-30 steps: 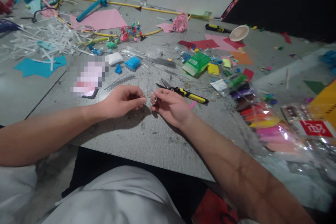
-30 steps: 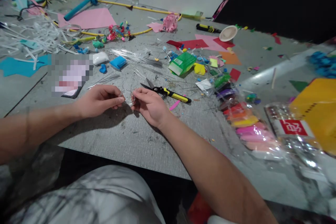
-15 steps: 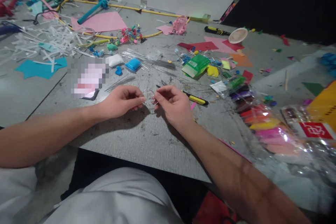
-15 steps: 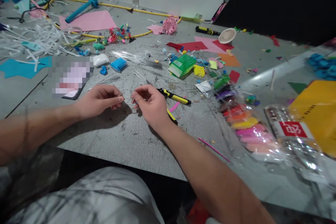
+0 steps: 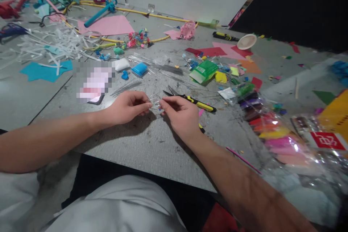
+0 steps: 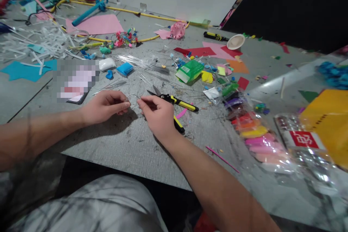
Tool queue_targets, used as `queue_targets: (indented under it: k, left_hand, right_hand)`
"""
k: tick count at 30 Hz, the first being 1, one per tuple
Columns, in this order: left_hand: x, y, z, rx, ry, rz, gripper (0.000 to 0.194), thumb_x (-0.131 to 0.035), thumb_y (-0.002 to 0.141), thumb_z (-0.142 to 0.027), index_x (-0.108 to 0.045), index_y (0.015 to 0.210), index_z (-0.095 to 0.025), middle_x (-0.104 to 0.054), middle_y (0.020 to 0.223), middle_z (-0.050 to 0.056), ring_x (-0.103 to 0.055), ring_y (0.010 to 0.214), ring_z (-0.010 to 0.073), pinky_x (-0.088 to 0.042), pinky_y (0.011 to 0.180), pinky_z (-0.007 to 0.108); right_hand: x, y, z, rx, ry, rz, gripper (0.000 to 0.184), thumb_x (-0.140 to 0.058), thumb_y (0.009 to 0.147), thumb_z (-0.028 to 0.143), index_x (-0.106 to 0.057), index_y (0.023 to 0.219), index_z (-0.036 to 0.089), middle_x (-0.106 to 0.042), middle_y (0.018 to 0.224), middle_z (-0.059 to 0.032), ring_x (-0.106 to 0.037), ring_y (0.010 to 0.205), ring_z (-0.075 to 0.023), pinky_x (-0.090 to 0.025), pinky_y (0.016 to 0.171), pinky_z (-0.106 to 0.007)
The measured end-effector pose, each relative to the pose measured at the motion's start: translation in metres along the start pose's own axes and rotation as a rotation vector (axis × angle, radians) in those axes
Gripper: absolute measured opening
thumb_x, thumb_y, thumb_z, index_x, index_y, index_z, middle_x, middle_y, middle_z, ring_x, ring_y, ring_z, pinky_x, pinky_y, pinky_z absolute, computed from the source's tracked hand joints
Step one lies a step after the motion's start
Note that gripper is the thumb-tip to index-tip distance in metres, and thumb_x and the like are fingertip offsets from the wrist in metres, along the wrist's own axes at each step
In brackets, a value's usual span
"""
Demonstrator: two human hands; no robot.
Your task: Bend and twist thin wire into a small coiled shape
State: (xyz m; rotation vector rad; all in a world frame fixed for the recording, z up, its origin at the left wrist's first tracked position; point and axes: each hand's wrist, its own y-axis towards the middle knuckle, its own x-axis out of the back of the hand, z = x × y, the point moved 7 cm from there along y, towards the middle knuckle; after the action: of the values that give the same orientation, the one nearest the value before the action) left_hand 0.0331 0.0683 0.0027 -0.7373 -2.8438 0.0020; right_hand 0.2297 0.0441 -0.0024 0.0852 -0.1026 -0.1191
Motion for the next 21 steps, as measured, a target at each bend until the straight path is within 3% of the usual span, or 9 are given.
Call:
queue_targets:
  k: [7,15,21]
  left_hand:
    - [0.000,0.001,0.002,-0.010,-0.004,0.009,0.037,-0.089,0.096,-0.050,-0.071,0.084,-0.020,-0.077,0.076,0.003,-0.067,0.068,0.0154,-0.055,0.068,0.029]
    - [0.000,0.000,0.001,-0.031,0.053,-0.001,0.035,-0.084,0.100,-0.050,-0.073,0.084,-0.020,-0.076,0.075,0.004,-0.068,0.068,0.0158,-0.055,0.067,0.029]
    - [0.000,0.002,0.005,-0.031,0.058,0.026,0.037,-0.083,0.101,-0.050,-0.070,0.084,-0.020,-0.074,0.075,0.003,-0.068,0.070,0.0155,-0.056,0.068,0.029]
  right_hand:
    - [0.001,-0.001,0.004,0.102,-0.055,-0.011,0.017,-0.093,0.087,0.041,-0.091,0.094,0.025,-0.088,0.085,-0.0056,-0.080,0.073,-0.0262,-0.068,0.076,-0.046]
    - [0.003,-0.003,0.017,0.226,-0.179,-0.008,0.009,-0.090,0.093,0.038,-0.094,0.089,0.032,-0.091,0.097,-0.0070,-0.083,0.091,-0.0315,-0.069,0.096,-0.054]
    - [0.000,0.007,-0.001,0.063,-0.131,0.076,0.020,-0.089,0.088,0.045,-0.091,0.090,0.026,-0.082,0.080,-0.0049,-0.073,0.076,-0.0262,-0.063,0.077,-0.046]
